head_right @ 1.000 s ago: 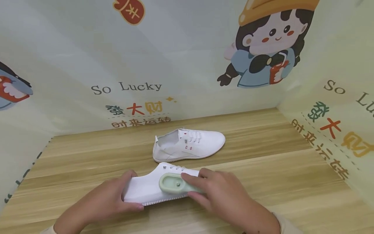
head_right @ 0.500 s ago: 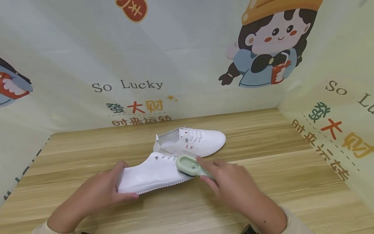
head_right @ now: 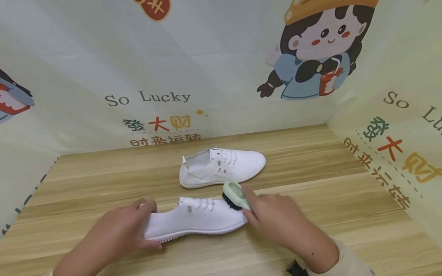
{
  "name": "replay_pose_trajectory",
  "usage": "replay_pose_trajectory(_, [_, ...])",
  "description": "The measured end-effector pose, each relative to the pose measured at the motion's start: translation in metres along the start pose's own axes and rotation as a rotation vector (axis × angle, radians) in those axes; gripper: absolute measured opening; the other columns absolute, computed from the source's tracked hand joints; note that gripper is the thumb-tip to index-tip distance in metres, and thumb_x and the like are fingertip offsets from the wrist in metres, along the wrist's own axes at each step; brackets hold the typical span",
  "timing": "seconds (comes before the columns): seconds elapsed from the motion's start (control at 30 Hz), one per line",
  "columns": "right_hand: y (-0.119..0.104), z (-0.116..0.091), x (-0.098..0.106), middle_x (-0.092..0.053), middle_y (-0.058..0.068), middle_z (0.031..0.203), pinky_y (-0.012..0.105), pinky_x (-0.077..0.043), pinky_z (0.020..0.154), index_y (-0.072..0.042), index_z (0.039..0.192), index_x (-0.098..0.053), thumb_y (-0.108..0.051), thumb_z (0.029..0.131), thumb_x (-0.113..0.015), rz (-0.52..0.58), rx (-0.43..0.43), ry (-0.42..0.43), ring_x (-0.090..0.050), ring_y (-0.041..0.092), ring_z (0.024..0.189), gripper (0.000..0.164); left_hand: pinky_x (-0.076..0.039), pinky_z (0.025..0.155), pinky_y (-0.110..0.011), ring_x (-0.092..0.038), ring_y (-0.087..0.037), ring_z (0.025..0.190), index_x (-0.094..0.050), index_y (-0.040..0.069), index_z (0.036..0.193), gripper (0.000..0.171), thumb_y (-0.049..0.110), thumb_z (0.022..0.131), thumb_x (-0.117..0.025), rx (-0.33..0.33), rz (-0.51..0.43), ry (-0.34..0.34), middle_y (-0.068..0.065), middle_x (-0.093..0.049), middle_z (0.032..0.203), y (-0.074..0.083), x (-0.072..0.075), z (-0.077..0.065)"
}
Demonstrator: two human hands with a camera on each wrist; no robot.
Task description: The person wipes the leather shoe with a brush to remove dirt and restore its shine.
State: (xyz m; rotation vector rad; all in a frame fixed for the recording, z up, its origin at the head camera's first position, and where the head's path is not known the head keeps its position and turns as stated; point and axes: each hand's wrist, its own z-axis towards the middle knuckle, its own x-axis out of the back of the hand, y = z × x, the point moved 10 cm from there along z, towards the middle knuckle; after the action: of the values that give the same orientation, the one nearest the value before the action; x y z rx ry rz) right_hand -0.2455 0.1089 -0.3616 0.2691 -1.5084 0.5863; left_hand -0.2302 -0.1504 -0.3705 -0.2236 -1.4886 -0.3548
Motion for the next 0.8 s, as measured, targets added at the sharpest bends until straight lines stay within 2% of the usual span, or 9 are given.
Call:
replay_pose_trajectory(0.13, [0.000,-0.002,-0.013,-0.074,0.009,0.095,0.032,-0.053,0.061,-0.004,0.145,-0.049,-0.033,0.097,-0.064,0.005,0.025,-0.090,-0.064,0.012,0.072,0.058,-0.042,0.052,-0.030,-0.049,-0.011,0.059,-0.056,0.022,0.092,0.063,0.059,0.053,-0.089,-0.060,0.065,0.017,0.007,-0.053,0.081,0.005,-0.006,-0.002])
replay_pose_trajectory(0.23, [-0.001,-0.001,-0.015,-0.074,0.011,0.097,0.033,-0.052,0.061,-0.004,0.145,-0.049,-0.031,0.096,-0.065,0.021,0.036,-0.100,-0.064,0.013,0.074,0.058,-0.043,0.051,-0.029,-0.049,-0.011,0.059,-0.056,0.021,0.090,0.062,0.059,0.053,-0.089,-0.077,0.096,0.032,0.006,-0.052,0.081,0.005,-0.007,-0.002])
replay_pose_trajectory(0.33, [-0.001,-0.001,-0.016,-0.073,0.006,0.093,0.029,-0.048,0.059,-0.004,0.145,-0.048,-0.033,0.096,-0.065,0.045,0.030,-0.109,-0.057,0.007,0.070,0.059,-0.042,0.050,-0.029,-0.049,-0.011,0.058,-0.057,0.021,0.088,0.061,0.059,0.053,-0.089,-0.082,0.106,0.052,0.006,-0.051,0.079,0.005,-0.005,0.000])
replay_pose_trajectory(0.47, [-0.004,-0.003,-0.017,-0.068,-0.002,0.083,0.029,-0.045,0.059,-0.006,0.146,-0.048,-0.037,0.096,-0.065,0.062,0.038,-0.131,-0.051,0.005,0.067,0.061,-0.042,0.050,-0.029,-0.049,-0.012,0.058,-0.058,0.019,0.088,0.061,0.057,0.053,-0.091,-0.066,0.099,0.050,0.005,-0.051,0.078,0.003,-0.005,0.002])
replay_pose_trajectory(0.57, [-0.006,-0.004,-0.017,-0.067,-0.003,0.081,0.028,-0.044,0.059,-0.006,0.146,-0.047,-0.039,0.095,-0.066,0.075,0.043,-0.140,-0.050,0.004,0.065,0.063,-0.042,0.050,-0.031,-0.048,-0.013,0.058,-0.058,0.018,0.087,0.060,0.054,0.053,-0.092,-0.040,0.084,0.034,0.004,-0.050,0.078,0.000,-0.007,0.003])
replay_pose_trajectory(0.8, [-0.009,-0.007,-0.014,-0.071,-0.001,0.085,0.030,-0.050,0.061,-0.013,0.148,-0.045,-0.045,0.093,-0.067,0.088,0.076,-0.126,-0.056,0.003,0.069,0.067,-0.042,0.050,-0.032,-0.050,-0.015,0.058,-0.054,0.018,0.083,0.061,0.055,0.053,-0.091,-0.032,0.097,0.023,0.003,-0.049,0.077,-0.001,-0.013,0.005])
